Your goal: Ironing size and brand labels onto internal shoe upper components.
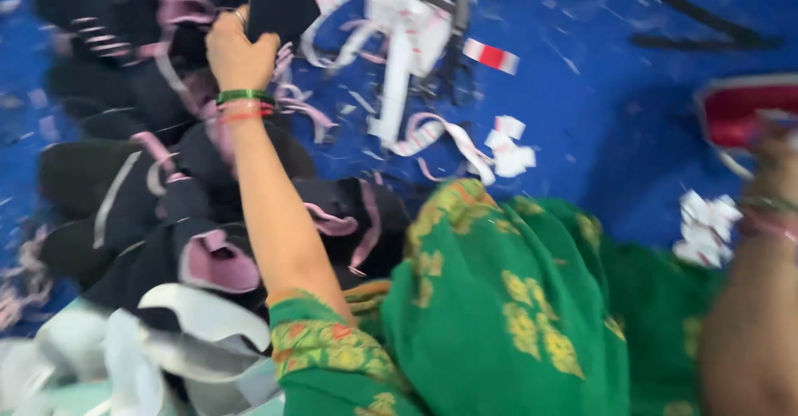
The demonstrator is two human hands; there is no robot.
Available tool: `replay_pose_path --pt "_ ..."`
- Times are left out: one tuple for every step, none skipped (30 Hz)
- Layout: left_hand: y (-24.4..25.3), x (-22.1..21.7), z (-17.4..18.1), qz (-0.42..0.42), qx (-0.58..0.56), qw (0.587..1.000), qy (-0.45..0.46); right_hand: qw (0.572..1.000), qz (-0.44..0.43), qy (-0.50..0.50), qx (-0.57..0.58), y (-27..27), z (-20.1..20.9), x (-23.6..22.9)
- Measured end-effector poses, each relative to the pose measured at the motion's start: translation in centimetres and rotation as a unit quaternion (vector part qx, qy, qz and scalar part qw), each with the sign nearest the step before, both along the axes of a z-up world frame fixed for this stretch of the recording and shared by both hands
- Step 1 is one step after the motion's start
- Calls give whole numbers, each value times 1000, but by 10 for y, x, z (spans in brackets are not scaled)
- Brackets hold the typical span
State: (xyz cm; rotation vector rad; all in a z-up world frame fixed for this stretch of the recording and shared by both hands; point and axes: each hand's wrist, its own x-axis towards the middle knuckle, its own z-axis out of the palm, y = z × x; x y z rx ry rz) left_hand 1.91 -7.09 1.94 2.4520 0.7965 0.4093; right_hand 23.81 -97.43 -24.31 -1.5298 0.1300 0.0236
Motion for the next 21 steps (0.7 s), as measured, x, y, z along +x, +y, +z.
replay_pose_path --pt "-36 8 13 -59 33 997 -48 999 -4 -48 27 25 32 -12" --pt "-68 18 32 -119 69 985 -103 993 -6 -101 55 76 62 -24" --pt "-106 38 35 -136 60 983 -109 993 -24 -106 45 80 70 -27" --pt "-144 51 38 -204 47 964 -164 993 -25 -112 12 85 74 -32" --pt "-182 63 42 -269 32 937 -219 993 -26 -117 -22 90 78 -36" --pt "-221 78 33 -283 24 934 -217 992 -41 -113 -28 91 79 -49" --pt "-260 90 25 -327 18 914 -239 990 -49 -109 -69 92 80 -61" --pt "-297 103 19 -368 15 891 -265 986 -57 -111 -107 98 81 -65" --pt "-330 105 -9 -379 10 886 -268 985 -70 -111 -111 91 66 -77" --pt "-362 109 -35 -414 32 874 -252 985 -90 -118 -90 88 50 -87" --pt "-393 113 -62 -449 55 860 -237 983 -110 -126 -70 86 34 -95" --pt "-403 108 -87 -466 52 851 -238 981 -129 -125 -71 90 28 -109" --pt "-411 104 -113 -523 69 829 -186 975 -142 -126 -116 96 22 -121" --pt "-424 96 -141 -570 83 807 -133 967 -145 -123 -167 96 18 -131" --pt "-425 90 -146 -578 76 801 -135 965 -155 -119 -173 111 37 -146" --pt "-420 84 -149 -575 108 797 -151 963 -154 -100 -197 131 54 -157" --pt "-415 78 -152 -571 140 791 -168 960 -153 -80 -220 153 72 -166" --pt "-412 80 -147 -572 140 790 -168 960 -154 -79 -220 177 97 -165" --pt "-409 81 -142 -585 142 780 -174 947 -79 -151 -273 202 122 -164" --pt "-404 77 -138 -597 142 770 -175 922 0 -217 -321 228 145 -166" --pt "-397 75 -138 -598 141 771 -169 924 1 -213 -319 239 144 -159"
